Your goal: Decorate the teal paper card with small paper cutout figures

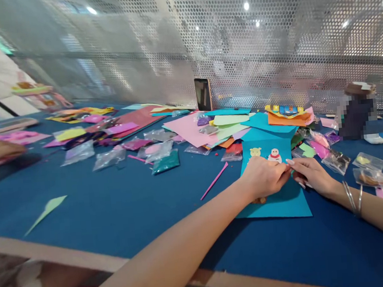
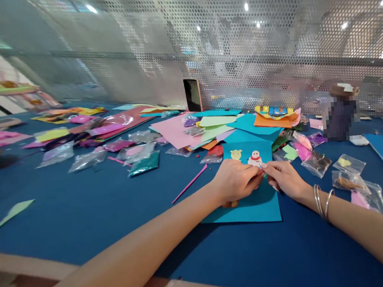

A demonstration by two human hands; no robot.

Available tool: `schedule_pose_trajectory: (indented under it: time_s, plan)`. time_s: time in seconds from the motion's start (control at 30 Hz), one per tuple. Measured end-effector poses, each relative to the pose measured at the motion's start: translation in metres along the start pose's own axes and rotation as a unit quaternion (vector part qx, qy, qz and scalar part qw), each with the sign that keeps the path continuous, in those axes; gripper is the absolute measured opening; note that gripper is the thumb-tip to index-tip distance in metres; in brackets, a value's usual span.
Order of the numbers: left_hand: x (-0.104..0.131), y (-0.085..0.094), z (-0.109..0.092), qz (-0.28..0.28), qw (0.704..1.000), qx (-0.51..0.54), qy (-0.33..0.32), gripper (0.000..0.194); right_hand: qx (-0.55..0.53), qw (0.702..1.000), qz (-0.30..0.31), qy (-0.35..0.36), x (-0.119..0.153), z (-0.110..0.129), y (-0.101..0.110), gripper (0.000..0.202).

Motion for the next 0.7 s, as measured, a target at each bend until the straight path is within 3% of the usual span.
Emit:
schedule_pose_trajectory:
  time_s: [0.13, 0.23, 0.37, 0.53, 0.7]
  plan:
    - [-0.002, 0.010, 0.009, -0.045, 0.998, -0.012, 0.036, 0.038, 0.008, 0.998, -0.051, 0.030, 0.003, 0.011, 0.005, 0.036]
    - [-0.003, 0.014, 0.015, -0.059, 0.996, -0.015, 0.058, 0.036, -0.014, 0.999, -0.023, 0.039, 0.004, 0.015, -0.002, 0.044]
    - [-0.003, 0.006, 0.013, -0.023, 0.999, -0.019, 0.044, 0.034, -0.006, 0.998, 0.021, 0.054, 0.005, 0.017, -0.009, 0.050]
    - [-0.002, -0.006, 0.014, 0.041, 0.998, -0.025, 0.045, 0.035, 0.085, 0.992, 0.038, 0.082, 0.006, 0.022, -0.009, 0.047]
    - [-0.005, -0.004, 0.026, 0.039, 0.995, -0.033, 0.089, 0.050, 0.157, 0.982, 0.028, 0.105, 0.006, 0.027, -0.008, 0.040]
Point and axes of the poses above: each hand's wrist, its own x-axis away from the middle knuckle, its own y-axis out of the back of the hand, z = x × y, the point moved 9 cm from there along -x, towards the middle knuckle, and after that the axes turned 14 degrees about y, right-handed, at the moved point
